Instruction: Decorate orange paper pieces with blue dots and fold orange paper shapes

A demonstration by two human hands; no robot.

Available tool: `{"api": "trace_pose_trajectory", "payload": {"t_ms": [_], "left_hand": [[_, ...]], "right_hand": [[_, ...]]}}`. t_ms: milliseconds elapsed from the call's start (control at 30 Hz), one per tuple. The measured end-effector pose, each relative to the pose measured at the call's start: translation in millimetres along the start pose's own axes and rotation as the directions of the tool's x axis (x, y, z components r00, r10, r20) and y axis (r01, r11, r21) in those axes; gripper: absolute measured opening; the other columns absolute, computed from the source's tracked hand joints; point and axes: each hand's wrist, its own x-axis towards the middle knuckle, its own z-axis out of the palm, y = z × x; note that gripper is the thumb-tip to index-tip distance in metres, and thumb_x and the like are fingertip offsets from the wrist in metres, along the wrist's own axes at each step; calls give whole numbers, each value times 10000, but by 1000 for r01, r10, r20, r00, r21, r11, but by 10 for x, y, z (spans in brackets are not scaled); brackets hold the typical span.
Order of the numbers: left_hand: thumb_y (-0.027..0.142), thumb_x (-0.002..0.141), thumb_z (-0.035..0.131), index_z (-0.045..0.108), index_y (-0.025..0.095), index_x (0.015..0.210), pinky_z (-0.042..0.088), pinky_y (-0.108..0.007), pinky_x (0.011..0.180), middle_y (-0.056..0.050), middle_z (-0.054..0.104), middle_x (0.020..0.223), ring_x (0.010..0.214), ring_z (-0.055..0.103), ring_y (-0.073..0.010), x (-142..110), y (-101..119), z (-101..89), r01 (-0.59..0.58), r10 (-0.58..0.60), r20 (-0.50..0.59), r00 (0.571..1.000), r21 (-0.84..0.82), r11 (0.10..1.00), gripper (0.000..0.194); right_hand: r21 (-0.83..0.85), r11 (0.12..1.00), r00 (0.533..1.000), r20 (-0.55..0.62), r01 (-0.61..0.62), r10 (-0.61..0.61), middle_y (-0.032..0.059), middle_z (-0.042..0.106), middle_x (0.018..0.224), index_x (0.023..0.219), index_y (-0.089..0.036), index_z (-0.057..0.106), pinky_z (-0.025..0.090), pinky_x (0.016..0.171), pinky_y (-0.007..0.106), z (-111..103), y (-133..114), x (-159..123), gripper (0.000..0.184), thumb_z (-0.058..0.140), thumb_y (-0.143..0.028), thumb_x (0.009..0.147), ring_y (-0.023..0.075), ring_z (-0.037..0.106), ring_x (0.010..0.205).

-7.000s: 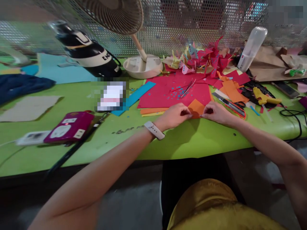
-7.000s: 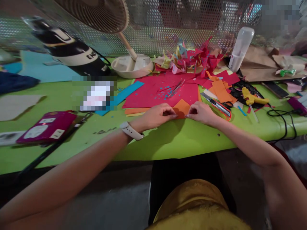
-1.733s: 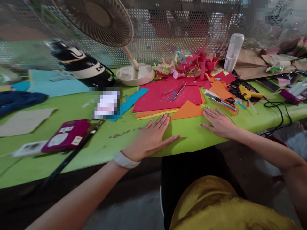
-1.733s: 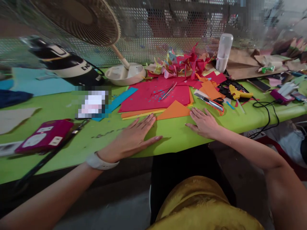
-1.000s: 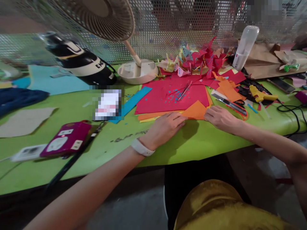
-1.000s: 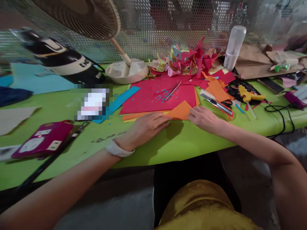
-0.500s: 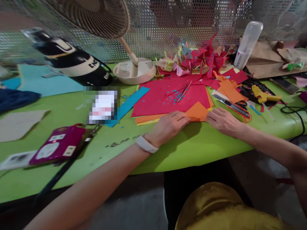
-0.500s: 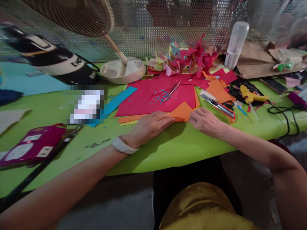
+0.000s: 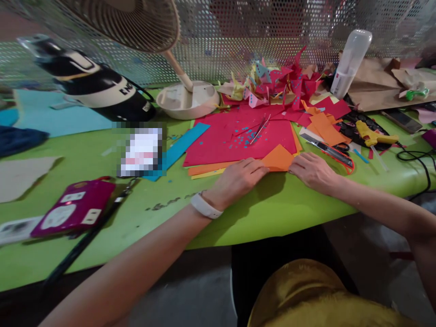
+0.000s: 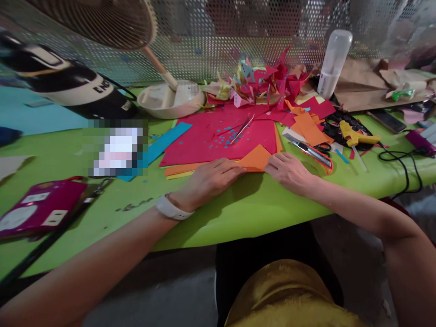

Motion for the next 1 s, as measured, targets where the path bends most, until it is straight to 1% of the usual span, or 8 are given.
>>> {"api": "trace_pose_trajectory", "payload": {"t_ms": [233,367,467,567,700,800,867,1000], "left_hand": [[395,1035,364,689,176,991,543,-365,803,-98,705,965,900,660,-218,76,-20,-10,177,-189,-5,982,-326,929,395],[418,990,467,687,176,1011,537,-344,790,-77,720,959,854,674,-199,120,-46,-35,302,-311,71,948,-519,800,328],[405,960,514,677,197,1073,539,-341,790,-63,741,996,865,687,-199,153,-58,-78,377,-360,149,921,-573,728,288],[352,954,516,694,202,1045,544,-357,806,-66,743,994,877,691,-209,196,-29,-133,399,-347,198,917,-525,752,249],[221,964,442,705,188,1126,512,-490,917,-119,720,1069,984,681,-279,232,147,-149,334,-314,121,942,-241,911,311],[104,967,308,622,169,1296,400,-494,1110,-126,632,1359,1245,596,-266,211,327,-81,228,-218,87,972,-143,963,459],[169,1008,267,523,112,1403,371,-473,1148,-156,542,1468,1358,512,-266,185,418,-25,208,-189,136,973,-141,968,474],[512,1028,295,373,83,1509,286,-475,1204,-194,388,1568,1466,361,-289,152,504,15,238,-203,227,953,-143,961,649]], "right_hand": [[198,950,970,77,-242,231,95,677,929,934,-157,686,406,785,346,4,45,76,227,496,-265,997,210,588,868],[402,825,917,185,-398,352,66,689,906,923,-170,686,431,765,302,-40,96,135,111,583,-212,926,180,609,849],[506,705,867,261,-497,424,52,693,881,925,-161,691,435,714,273,-60,121,159,86,627,-209,890,151,608,775],[560,644,851,288,-521,438,44,694,844,863,-156,695,423,685,260,-55,145,168,96,658,-244,874,137,602,737],[589,626,855,278,-511,437,29,685,787,812,-158,697,400,656,251,-33,170,174,118,674,-262,863,126,583,700],[588,627,855,280,-512,436,26,685,775,814,-161,704,398,656,252,-28,167,184,111,671,-255,863,126,583,699],[583,629,853,277,-515,441,31,691,788,817,-159,707,401,662,254,-33,159,193,111,667,-252,864,127,586,705],[569,634,849,295,-525,438,31,699,777,824,-157,716,393,653,253,-54,166,207,127,655,-261,865,126,583,692]]}}
